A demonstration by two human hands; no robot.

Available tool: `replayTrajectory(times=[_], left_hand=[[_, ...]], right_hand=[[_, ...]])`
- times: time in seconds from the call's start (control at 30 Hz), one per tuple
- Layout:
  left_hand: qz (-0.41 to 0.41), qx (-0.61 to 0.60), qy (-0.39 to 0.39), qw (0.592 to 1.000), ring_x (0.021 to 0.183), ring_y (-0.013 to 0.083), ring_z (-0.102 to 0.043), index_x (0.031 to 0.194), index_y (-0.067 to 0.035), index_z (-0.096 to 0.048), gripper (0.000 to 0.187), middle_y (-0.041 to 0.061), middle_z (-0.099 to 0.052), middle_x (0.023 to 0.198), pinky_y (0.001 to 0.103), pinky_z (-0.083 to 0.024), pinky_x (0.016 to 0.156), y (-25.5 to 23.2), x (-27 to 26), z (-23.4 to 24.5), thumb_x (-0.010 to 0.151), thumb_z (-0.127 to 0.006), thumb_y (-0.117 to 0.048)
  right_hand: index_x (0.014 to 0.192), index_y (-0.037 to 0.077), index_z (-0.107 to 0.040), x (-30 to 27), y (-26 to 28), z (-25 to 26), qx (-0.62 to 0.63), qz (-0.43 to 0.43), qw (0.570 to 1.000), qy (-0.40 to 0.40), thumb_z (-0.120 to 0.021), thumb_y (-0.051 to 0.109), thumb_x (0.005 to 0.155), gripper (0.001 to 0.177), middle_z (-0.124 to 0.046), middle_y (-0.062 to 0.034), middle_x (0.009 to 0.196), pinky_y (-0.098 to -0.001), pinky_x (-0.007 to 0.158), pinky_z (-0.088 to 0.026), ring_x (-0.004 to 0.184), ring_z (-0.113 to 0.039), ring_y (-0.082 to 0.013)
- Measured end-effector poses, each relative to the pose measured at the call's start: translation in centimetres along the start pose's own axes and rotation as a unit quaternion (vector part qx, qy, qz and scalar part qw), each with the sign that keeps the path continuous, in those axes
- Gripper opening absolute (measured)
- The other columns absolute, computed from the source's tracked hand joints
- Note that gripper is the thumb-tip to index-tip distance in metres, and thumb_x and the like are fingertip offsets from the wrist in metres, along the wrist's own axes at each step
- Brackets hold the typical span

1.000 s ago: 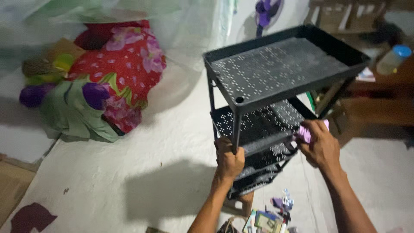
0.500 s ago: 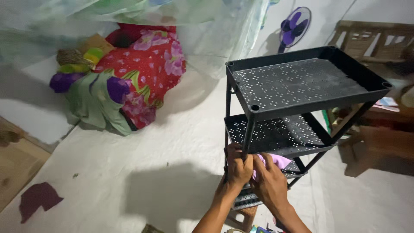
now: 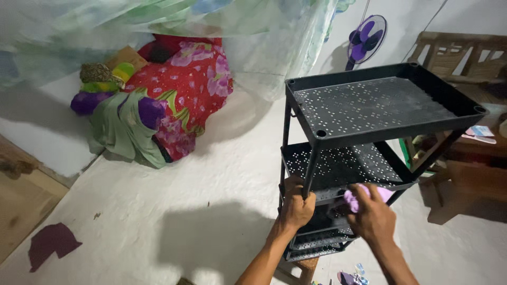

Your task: The person assembles a black plastic three-tier shoe rack by inserting vertical poles into the trays and stacking them. After assembly, the person wipes the surfaces of the rack with a purple cloth.

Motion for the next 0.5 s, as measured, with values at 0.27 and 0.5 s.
replayTrajectory(times=[0.27,0.5], left_hand=[[-0.004,0.022,0.036,0.999,0.101,0.0381,-0.057,0.070,-0.002,-0.056,0.016,0.021,-0.060,0.094,0.048,-0.047,0.087,0.3,-0.6,-0.7,0.082,-0.063,-0.008],[-0.019,0.034,-0.002,0.999,0.099,0.0413,-0.057,0.089,-0.001,-0.062,0.010,0.025,-0.061,0.100,0.051,-0.044,0.088,2.1,-1.3,-1.7,0.083,-0.059,-0.009]], right_hand=[[0.122,0.024,-0.066,1.1,-7.8,1.8,-0.042,-0.047,0.996,-0.056,-0.083,0.026,0.068,0.057,-0.064,-0.0040,0.132,-0.0471,0.076,-0.057,0.099,-0.069,-0.0356],[0.135,0.020,-0.063,-0.5,-7.3,0.6,0.036,-0.033,0.983,-0.177,-0.083,0.008,0.058,0.081,-0.056,-0.0139,0.148,-0.0464,0.091,-0.056,0.115,-0.065,-0.0385]])
Point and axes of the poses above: each hand's wrist, its own x-axis towards the middle knuckle, its own z-axis out of the back of the hand, y = z × x, the point moved 5 cm from there along x, towards the middle knuckle
